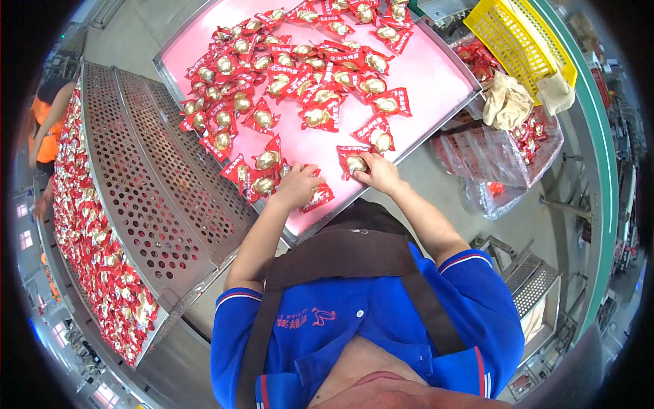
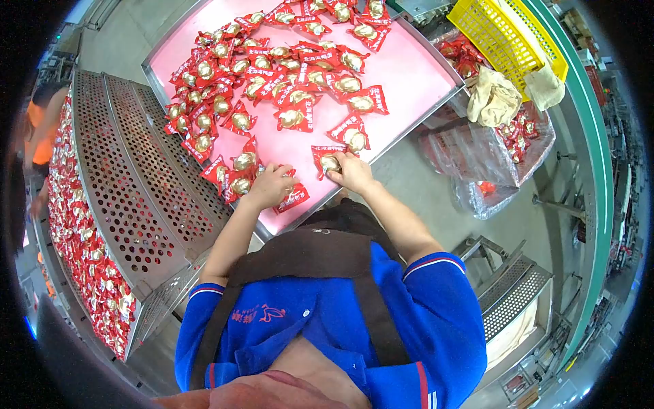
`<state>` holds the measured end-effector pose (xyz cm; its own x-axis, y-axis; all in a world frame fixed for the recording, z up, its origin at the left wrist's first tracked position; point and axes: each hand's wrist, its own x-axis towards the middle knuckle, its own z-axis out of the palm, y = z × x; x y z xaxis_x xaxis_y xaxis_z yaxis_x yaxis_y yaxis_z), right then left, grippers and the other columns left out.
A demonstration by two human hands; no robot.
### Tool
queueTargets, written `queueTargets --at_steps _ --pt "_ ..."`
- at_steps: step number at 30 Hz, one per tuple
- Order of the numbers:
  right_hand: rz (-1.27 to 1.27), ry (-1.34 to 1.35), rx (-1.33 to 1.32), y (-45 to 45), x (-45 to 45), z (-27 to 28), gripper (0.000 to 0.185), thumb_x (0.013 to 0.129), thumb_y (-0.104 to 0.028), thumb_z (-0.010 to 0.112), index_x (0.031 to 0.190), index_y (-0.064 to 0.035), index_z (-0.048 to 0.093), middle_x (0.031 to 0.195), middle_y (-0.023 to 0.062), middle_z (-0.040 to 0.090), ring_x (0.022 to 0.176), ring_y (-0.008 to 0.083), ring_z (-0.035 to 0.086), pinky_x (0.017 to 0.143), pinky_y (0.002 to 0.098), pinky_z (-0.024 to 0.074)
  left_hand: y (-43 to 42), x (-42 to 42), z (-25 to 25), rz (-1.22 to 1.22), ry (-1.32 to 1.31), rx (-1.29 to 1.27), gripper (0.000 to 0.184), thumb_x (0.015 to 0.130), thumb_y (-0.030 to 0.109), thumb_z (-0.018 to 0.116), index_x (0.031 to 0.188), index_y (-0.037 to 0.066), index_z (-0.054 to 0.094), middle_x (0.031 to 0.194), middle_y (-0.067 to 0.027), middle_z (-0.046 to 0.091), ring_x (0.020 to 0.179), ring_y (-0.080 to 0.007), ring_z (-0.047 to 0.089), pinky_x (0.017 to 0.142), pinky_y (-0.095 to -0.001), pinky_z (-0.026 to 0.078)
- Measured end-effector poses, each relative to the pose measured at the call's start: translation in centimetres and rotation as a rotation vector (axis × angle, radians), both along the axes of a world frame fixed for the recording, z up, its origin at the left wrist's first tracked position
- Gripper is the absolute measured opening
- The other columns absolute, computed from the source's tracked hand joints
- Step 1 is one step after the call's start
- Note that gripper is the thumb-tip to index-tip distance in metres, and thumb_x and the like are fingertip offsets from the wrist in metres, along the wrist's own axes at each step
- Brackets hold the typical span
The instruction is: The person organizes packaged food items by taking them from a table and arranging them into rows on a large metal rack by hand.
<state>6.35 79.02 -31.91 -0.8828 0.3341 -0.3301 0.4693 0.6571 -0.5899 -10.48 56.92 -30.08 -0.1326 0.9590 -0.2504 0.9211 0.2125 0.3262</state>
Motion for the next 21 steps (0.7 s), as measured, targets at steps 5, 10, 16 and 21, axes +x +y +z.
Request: queueTargets --at_steps 5,10,16,21 --pt "-0.063 0.007 -0.034 0.3 0.6 -0.5 0.057 0.083 -0.044 0.069 0.127 -0.0094 0.057 0.11 0.0188 0.065 0.105 0.036 0.064 0.088 0.0461 0.0514 -0.7 0.3 0.3 0.135 -0.014 -0.08 0.024 0.084 0.018 0.065 0.107 0.019 0.071 0.118 -0.0077 0.062 0.105 -0.0291 0.058 0.087 -0.0435 0.052" --pt "-0.149 0.259 -0.128 -0.3 0.5 1.8 0.057 0.083 -0.039 0.071 0.129 -0.0087 0.057 0.114 0.0185 0.064 0.107 0.036 0.063 0.09 0.045 0.051 0.4 1.2 1.5 0.658 -0.196 0.156 0.03 0.082 0.027 0.071 0.106 0.009 0.063 0.099 -0.0136 0.062 0.092 -0.0316 0.064 0.08 -0.0449 0.052" --pt "0.113 -0.09 0.234 -4.0 -1.9 0.6 0.059 0.085 -0.048 0.066 0.132 -0.0145 0.055 0.111 0.0139 0.064 0.099 0.0308 0.066 0.095 0.0552 0.0437 3.1 5.5 -1.9 0.908 -0.179 0.046 0.045 0.085 0.037 0.068 0.112 0.004 0.054 0.105 -0.0207 0.063 0.094 -0.0382 0.064 0.083 -0.0476 0.051" --pt "0.13 -0.012 0.379 -0.8 -1.3 4.3 0.057 0.084 -0.043 0.069 0.133 -0.0158 0.055 0.13 0.0157 0.052 0.126 0.0343 0.048 0.097 0.055 0.0438 0.3 5.1 -3.5 0.804 -0.313 0.169 0.053 0.085 0.035 0.066 0.126 0.005 0.049 0.105 -0.0236 0.064 0.096 -0.0402 0.064 0.084 -0.0489 0.051"
